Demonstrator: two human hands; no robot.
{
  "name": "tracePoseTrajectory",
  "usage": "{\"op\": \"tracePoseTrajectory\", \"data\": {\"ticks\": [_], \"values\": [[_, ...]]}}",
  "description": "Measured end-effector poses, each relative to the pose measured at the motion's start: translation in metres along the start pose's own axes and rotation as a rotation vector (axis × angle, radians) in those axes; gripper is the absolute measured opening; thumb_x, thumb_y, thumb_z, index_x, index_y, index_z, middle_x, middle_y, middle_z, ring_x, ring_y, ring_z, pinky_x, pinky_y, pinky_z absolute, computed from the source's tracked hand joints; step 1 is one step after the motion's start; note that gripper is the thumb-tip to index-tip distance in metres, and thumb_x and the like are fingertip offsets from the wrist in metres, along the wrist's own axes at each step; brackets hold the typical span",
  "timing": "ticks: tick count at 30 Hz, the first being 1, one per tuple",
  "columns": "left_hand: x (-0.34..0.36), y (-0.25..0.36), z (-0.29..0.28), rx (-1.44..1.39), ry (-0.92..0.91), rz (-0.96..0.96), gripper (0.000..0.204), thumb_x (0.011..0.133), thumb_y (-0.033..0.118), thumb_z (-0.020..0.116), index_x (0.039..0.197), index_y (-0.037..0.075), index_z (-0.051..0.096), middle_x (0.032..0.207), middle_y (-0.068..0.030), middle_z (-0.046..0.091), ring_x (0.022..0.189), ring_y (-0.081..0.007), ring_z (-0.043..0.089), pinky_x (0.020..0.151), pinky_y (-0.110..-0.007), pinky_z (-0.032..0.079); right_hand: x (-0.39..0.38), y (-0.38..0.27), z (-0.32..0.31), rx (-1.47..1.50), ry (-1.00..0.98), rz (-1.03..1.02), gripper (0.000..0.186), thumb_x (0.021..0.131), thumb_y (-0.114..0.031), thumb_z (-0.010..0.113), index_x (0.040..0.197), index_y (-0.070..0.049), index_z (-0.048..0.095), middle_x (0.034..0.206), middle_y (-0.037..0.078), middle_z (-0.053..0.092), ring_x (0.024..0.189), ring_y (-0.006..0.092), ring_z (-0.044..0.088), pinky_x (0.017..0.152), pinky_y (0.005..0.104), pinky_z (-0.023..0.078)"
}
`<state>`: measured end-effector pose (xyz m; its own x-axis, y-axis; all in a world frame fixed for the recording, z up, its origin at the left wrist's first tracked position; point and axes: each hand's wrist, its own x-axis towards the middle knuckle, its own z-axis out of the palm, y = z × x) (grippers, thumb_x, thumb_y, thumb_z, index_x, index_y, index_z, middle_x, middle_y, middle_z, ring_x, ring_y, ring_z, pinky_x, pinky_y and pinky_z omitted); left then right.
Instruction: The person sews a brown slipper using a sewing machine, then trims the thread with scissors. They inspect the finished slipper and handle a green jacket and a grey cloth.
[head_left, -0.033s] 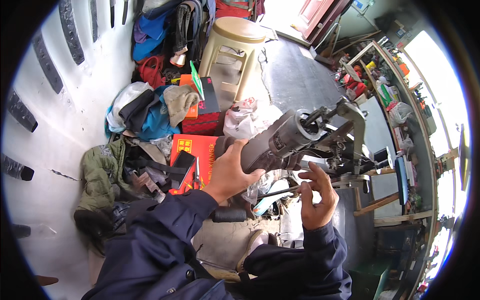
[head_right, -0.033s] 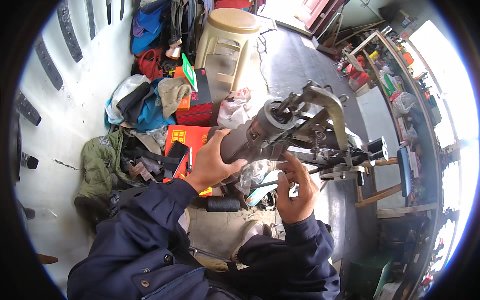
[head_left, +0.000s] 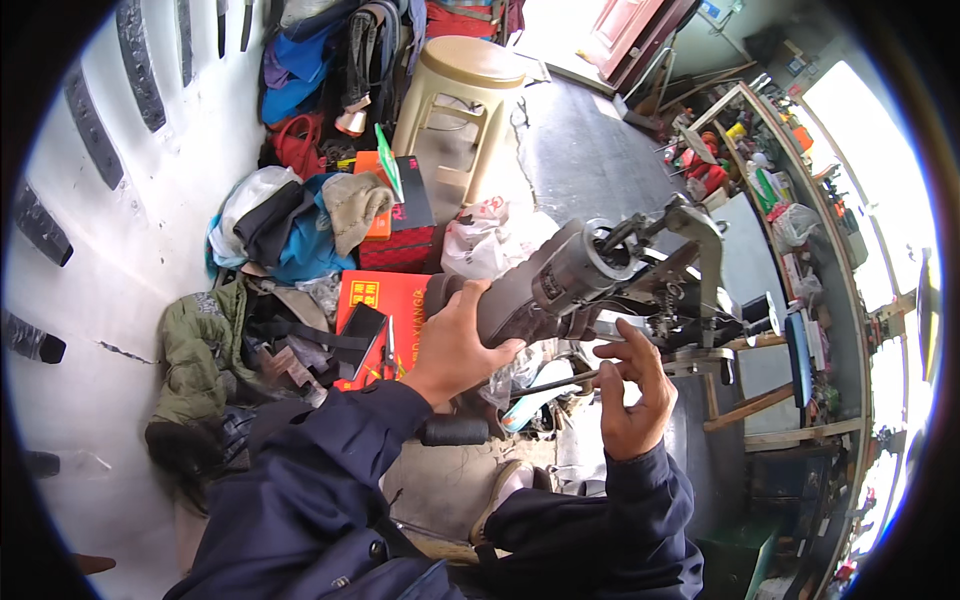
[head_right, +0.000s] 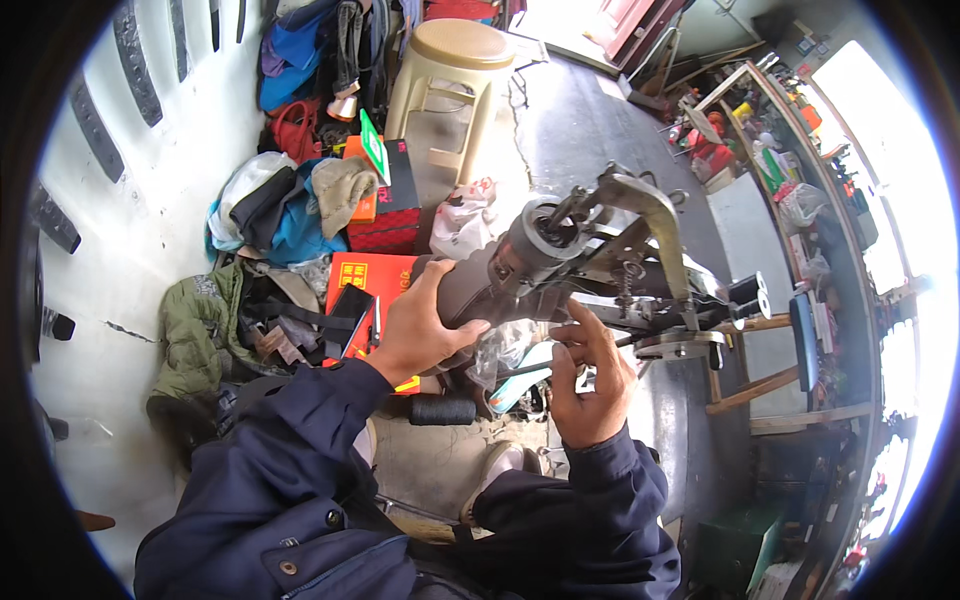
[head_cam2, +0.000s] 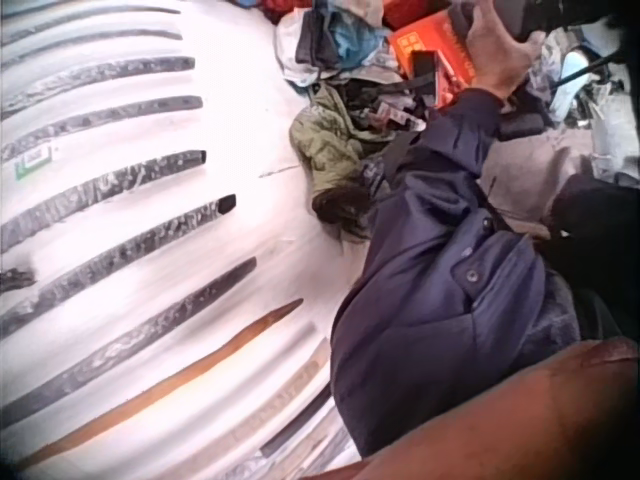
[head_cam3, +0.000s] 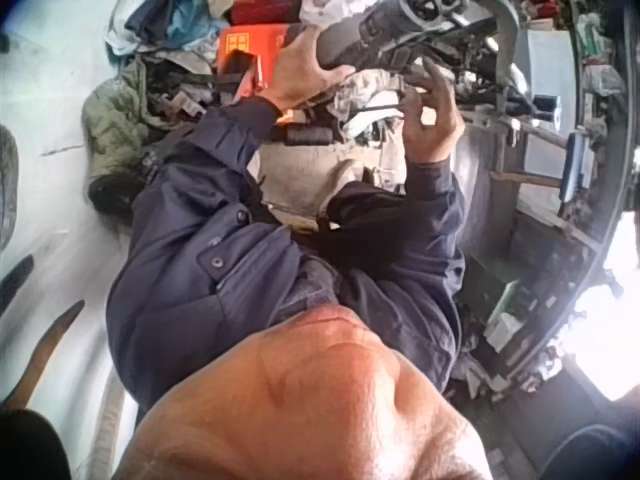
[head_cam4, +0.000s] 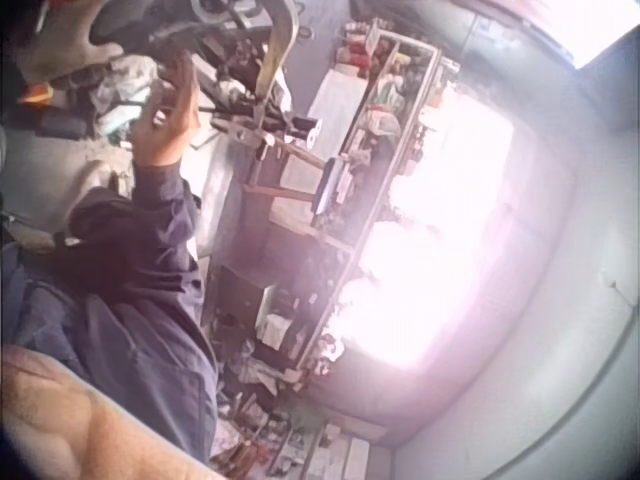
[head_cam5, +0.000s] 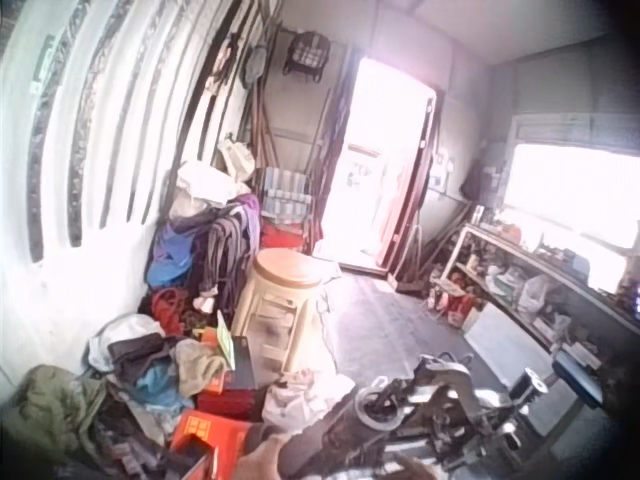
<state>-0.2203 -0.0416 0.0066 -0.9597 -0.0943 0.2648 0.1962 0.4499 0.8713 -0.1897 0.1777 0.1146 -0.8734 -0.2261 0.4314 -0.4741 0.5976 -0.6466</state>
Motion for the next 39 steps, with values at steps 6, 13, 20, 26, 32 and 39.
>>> {"op": "tracePoseTrajectory", "data": {"ticks": [6, 13, 20, 26, 32, 39], "values": [[0.003, 0.0, -0.001, 0.119, -0.035, 0.023, 0.079, 0.075, 0.03, 0.088, 0.134, 0.006, 0.04, 0.116, -0.0233, 0.064, 0.1, -0.0433, 0.068, 0.082, -0.049, 0.055, 0.017, -0.033, -0.019, -0.113, -0.044, 0.009, 0.054, 0.087, 0.003, 0.064, 0.14, -0.003, 0.058, 0.086, 0.009, 0.072, 0.065, 0.0121, 0.068, 0.061, 0.0265, 0.052], [0.005, -0.005, 0.005, 0.142, 0.005, 0.116, 0.084, 0.073, 0.026, 0.086, 0.138, 0.007, 0.036, 0.12, -0.0262, 0.061, 0.103, -0.0476, 0.065, 0.084, -0.052, 0.055, 0.032, -0.046, -0.022, -0.282, -0.09, 0.002, 0.059, 0.086, 0.001, 0.067, 0.144, -0.007, 0.057, 0.08, 0.009, 0.072, 0.061, 0.0149, 0.068, 0.059, 0.0279, 0.053], [0.006, -0.005, 0.006, 0.16, -0.031, 0.136, 0.089, 0.075, 0.023, 0.085, 0.149, 0.018, 0.038, 0.115, -0.022, 0.061, 0.102, -0.0447, 0.066, 0.084, -0.05, 0.055, 0.045, -0.048, -0.026, -0.442, -0.141, 0.107, 0.032, 0.088, -0.006, 0.073, 0.119, -0.003, 0.064, 0.071, 0.012, 0.068, 0.059, 0.0162, 0.065, 0.061, 0.0293, 0.051], [0.009, 0.005, 0.005, 0.158, -0.06, 0.149, 0.079, 0.077, 0.02, 0.084, 0.145, 0.016, 0.045, 0.12, -0.0168, 0.063, 0.107, -0.0388, 0.067, 0.09, -0.045, 0.055, 0.027, -0.024, -0.015, -0.108, -0.021, 0.05, 0.027, 0.089, 0.0, 0.07, 0.115, 0.002, 0.061, 0.08, 0.006, 0.068, 0.068, 0.0101, 0.064, 0.064, 0.0248, 0.051], [0.008, -0.001, 0.008, 0.137, -0.038, 0.171, 0.072, 0.076, 0.018, 0.085, 0.138, 0.011, 0.049, 0.128, -0.0179, 0.063, 0.115, -0.0379, 0.065, 0.096, -0.041, 0.053, -0.066, 0.072, 0.06, 0.207, -0.001, 0.483, 0.016, 0.094, -0.007, 0.067, 0.107, 0.001, 0.068, 0.086, 0.011, 0.072, 0.075, 0.0164, 0.07, 0.071, 0.0294, 0.055], [0.006, -0.003, 0.01, 0.142, -0.011, 0.22, 0.07, 0.074, 0.017, 0.086, 0.133, 0.012, 0.049, 0.117, -0.0171, 0.062, 0.105, -0.0386, 0.066, 0.088, -0.045, 0.054, -0.179, 0.105, 0.211, 0.224, -0.618, 0.432, 0.046, 0.085, -0.019, 0.07, 0.128, -0.004, 0.064, 0.115, 0.021, 0.07, 0.102, 0.0392, 0.069, 0.089, 0.0464, 0.055]]}}
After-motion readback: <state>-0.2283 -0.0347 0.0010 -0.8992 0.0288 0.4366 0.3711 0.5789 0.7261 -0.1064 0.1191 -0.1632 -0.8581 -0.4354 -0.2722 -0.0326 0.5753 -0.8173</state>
